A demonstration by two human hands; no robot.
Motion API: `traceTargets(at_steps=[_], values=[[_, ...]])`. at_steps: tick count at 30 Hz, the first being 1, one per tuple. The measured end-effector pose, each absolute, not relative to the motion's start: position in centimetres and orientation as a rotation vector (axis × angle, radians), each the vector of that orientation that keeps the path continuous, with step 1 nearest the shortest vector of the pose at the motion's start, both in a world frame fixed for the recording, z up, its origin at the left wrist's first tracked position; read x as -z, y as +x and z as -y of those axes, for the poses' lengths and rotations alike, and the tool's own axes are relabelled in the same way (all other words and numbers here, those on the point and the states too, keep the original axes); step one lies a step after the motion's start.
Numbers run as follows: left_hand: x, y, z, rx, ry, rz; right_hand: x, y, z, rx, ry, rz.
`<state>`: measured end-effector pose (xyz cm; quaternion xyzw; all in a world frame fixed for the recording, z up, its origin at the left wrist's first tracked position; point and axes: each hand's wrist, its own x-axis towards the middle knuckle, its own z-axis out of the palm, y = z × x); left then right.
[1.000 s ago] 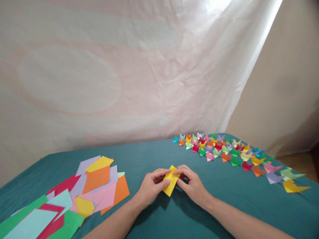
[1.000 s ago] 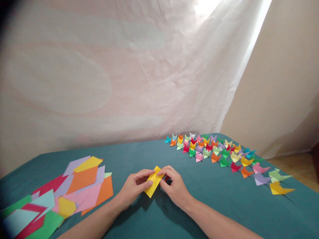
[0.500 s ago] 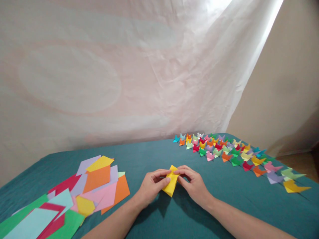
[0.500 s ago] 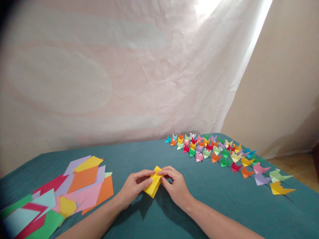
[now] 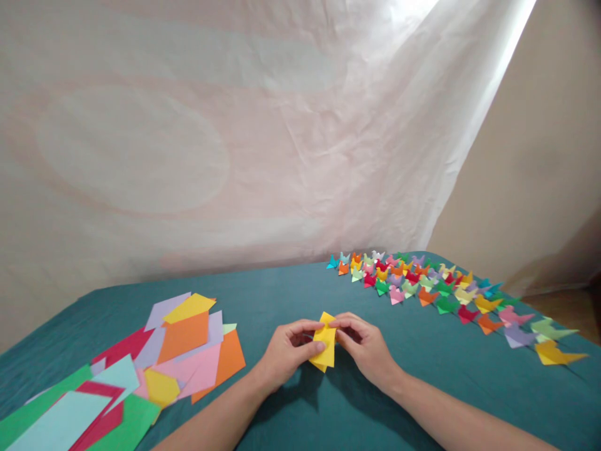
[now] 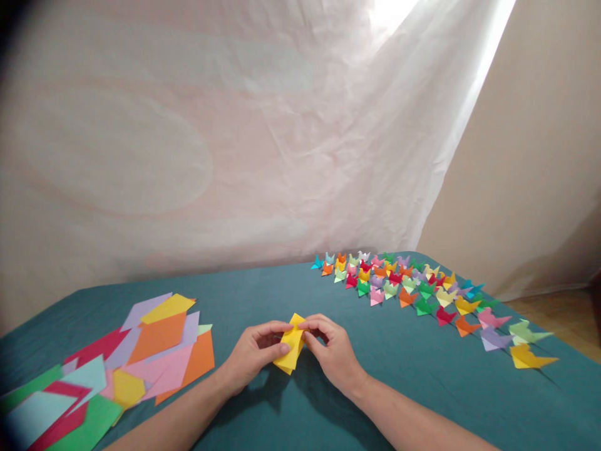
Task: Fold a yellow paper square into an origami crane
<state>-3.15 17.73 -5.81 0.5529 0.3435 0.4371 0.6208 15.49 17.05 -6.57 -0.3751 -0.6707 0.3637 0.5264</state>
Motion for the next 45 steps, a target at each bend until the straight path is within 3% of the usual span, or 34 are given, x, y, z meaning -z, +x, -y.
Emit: traceTargets(at_steps=[26, 45], values=[[5.84, -3.50, -17.79, -0.932, 1.685, -0.785, 6.42, 14.69, -16.25, -0.709, -0.890, 1.723], [5.86, -3.30, -17.79, -1.006, 1.640, -0.843, 6.52, 14.91, -16.15, -0.677, -0.856, 1.695]])
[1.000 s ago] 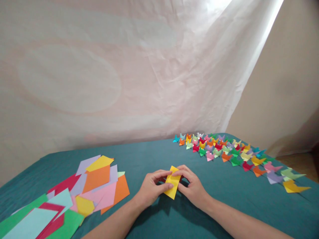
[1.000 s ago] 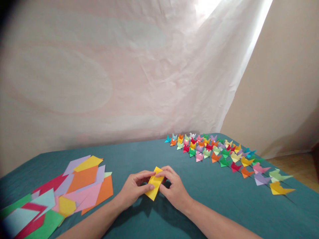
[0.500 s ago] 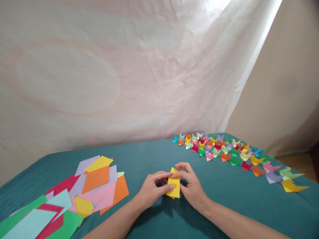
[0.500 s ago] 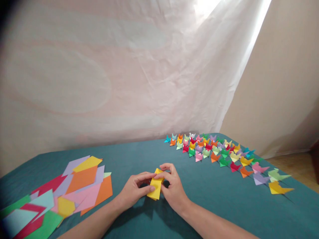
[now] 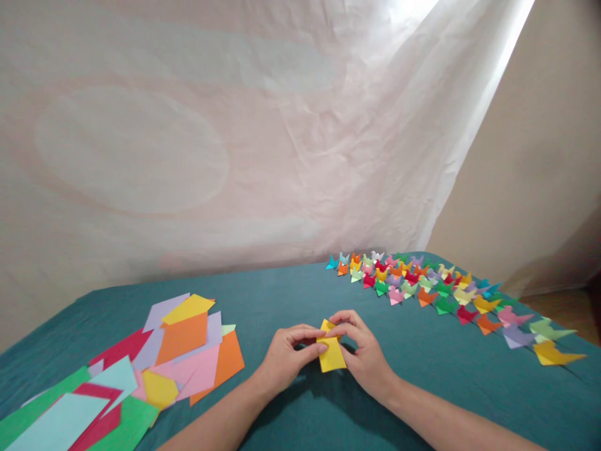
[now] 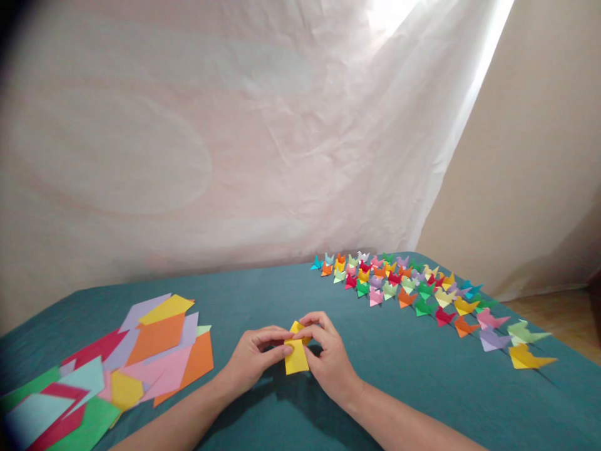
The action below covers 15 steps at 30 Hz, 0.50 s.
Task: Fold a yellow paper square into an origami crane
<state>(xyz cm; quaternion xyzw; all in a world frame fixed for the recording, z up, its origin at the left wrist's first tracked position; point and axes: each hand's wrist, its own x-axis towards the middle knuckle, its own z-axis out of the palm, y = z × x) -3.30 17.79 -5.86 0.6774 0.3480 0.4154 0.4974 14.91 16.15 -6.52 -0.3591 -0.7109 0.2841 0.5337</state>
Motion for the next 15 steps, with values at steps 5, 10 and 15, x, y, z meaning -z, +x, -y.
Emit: traceTargets(at_steps=[5, 10, 15], values=[[5.91, -3.25, -17.83, -1.045, 1.648, -0.868, 6.46, 15.01, -16.34, -0.660, -0.856, 1.698], [5.91, -3.28, -17.89, -1.075, 1.609, -0.871, 6.19, 15.08, -16.33, -0.683, -0.868, 1.711], [5.77, -3.29, -17.85, -1.073, 1.543, -0.863, 6.13, 14.95, -16.27, -0.730, -0.884, 1.655]])
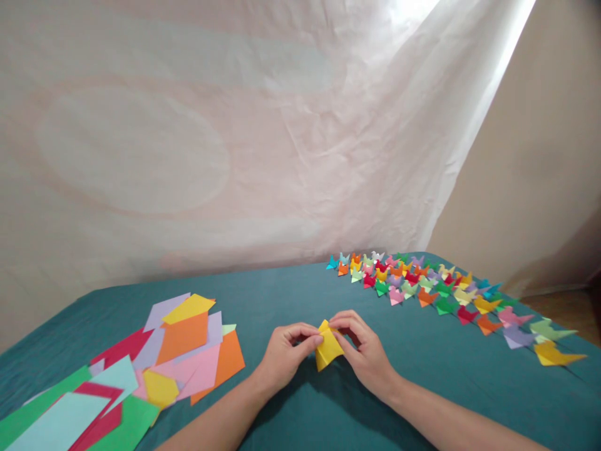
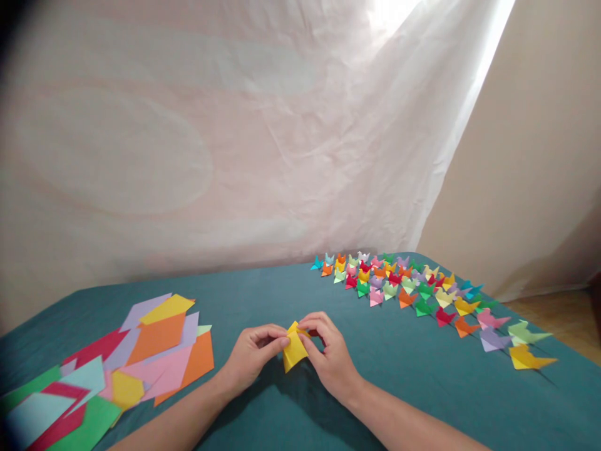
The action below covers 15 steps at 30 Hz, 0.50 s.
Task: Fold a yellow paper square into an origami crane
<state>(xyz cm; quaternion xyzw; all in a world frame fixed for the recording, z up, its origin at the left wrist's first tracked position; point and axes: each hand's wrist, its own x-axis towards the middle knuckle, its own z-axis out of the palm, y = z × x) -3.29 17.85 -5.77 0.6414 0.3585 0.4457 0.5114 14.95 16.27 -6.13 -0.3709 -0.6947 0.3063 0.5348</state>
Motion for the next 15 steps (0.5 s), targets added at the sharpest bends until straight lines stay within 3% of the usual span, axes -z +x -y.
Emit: traceTargets(at_steps=[15], values=[[5.55, -3.29, -17.80, -1.126, 1.475, -0.903, 6.00, 14.86, -16.32, -0.823, -0.906, 1.639]])
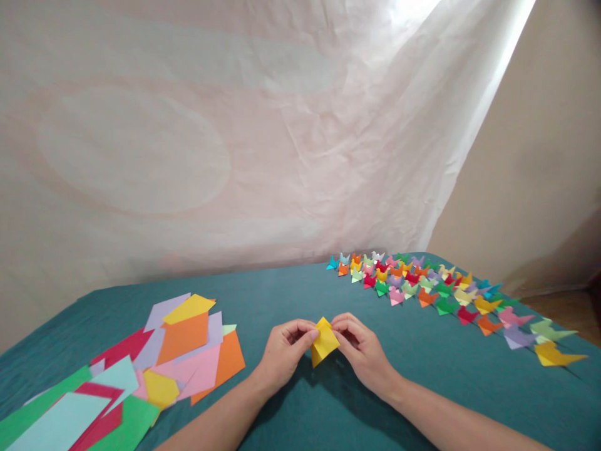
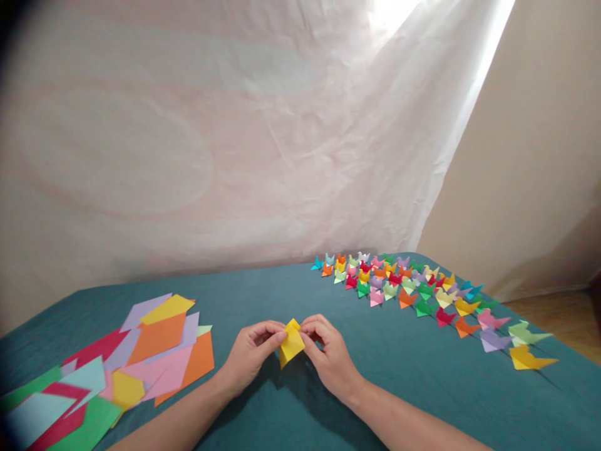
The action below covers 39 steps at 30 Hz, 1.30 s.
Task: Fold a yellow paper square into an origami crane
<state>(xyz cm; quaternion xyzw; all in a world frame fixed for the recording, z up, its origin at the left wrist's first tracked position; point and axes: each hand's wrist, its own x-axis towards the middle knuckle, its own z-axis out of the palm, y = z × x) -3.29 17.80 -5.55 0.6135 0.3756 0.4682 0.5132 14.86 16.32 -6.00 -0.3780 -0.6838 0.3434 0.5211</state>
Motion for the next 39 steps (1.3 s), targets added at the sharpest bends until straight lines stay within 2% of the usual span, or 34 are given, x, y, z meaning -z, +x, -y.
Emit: traceTargets(at_steps=[25, 32, 39], values=[[5.33, -2.98, -17.59, -1.174, 1.377, -0.999, 5.93, 14.66, -16.00, -1.125, -0.921, 1.435], [5.37, -3.04, -17.60, -1.159, 1.383, -1.010, 6.08, 14.88, -16.02, -1.091, -0.945, 1.470], [5.99, -3.26, -17.71, -1.108, 1.511, -0.979, 5.63, 14.82, -16.00, -0.859, -0.968, 1.681]])
